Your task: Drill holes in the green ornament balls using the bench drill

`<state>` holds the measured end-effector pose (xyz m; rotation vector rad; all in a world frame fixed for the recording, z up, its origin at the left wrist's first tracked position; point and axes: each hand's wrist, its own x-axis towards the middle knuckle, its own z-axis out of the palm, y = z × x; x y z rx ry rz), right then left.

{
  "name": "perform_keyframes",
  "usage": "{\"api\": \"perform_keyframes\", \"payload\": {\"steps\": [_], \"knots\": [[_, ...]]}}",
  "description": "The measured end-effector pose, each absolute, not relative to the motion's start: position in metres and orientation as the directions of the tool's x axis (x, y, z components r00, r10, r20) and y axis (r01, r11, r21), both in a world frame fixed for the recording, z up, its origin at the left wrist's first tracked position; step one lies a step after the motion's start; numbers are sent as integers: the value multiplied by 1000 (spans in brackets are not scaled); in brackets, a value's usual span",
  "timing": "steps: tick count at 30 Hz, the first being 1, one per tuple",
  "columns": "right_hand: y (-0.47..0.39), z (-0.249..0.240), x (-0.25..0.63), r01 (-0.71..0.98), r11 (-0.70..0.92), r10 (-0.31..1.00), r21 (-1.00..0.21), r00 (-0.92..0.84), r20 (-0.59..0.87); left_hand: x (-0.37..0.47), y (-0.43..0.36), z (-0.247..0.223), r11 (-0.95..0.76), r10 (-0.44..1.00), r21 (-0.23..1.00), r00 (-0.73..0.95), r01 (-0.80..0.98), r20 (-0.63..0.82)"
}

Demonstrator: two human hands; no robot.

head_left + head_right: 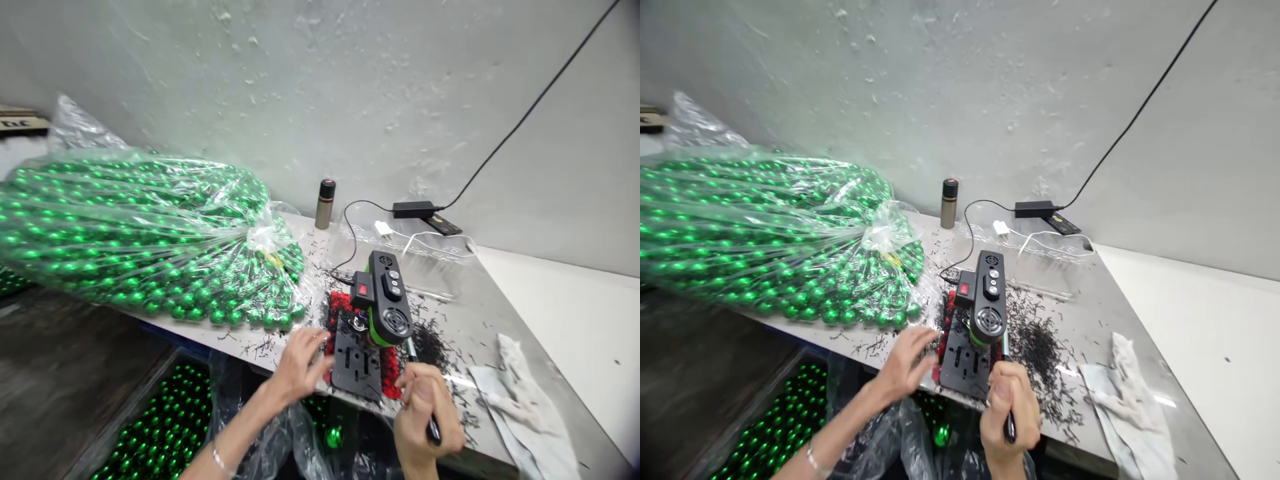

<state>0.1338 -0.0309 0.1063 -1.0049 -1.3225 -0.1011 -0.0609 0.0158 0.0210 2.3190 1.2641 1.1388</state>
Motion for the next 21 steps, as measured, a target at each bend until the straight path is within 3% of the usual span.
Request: {"api": "perform_keyframes", "payload": {"steps": [3, 5, 11, 13, 15, 17, 19, 21], "knots": [[-30, 104, 133, 579, 619, 445, -530, 298, 845, -80, 85, 44, -303, 899, 487, 76, 819, 431], [-30, 104, 133, 574, 625, 447, -529, 292, 846, -88, 128, 57, -151, 957, 386, 36, 910, 288], [-30, 99, 134, 559, 643, 454, -524, 272, 848, -90, 174, 70, -120, 977, 380, 41, 917, 210], [-31, 97, 136, 558, 648, 458, -519, 260, 850, -91, 166, 72, -121, 975, 441, 23, 889, 220], [-31, 95, 136, 551, 650, 461, -523, 262, 848, -92, 151, 74, -108, 981, 672, -30, 732, 191], [-30, 94, 136, 542, 654, 454, -529, 278, 846, -91, 130, 76, -59, 997, 940, -36, 335, 75], [-30, 94, 135, 538, 652, 450, -534, 292, 844, -86, 107, 74, 66, 998, 990, 31, -125, -63], [-29, 95, 135, 546, 647, 447, -532, 293, 845, -75, 82, 69, 200, 980, 893, 98, -404, -175]]}}
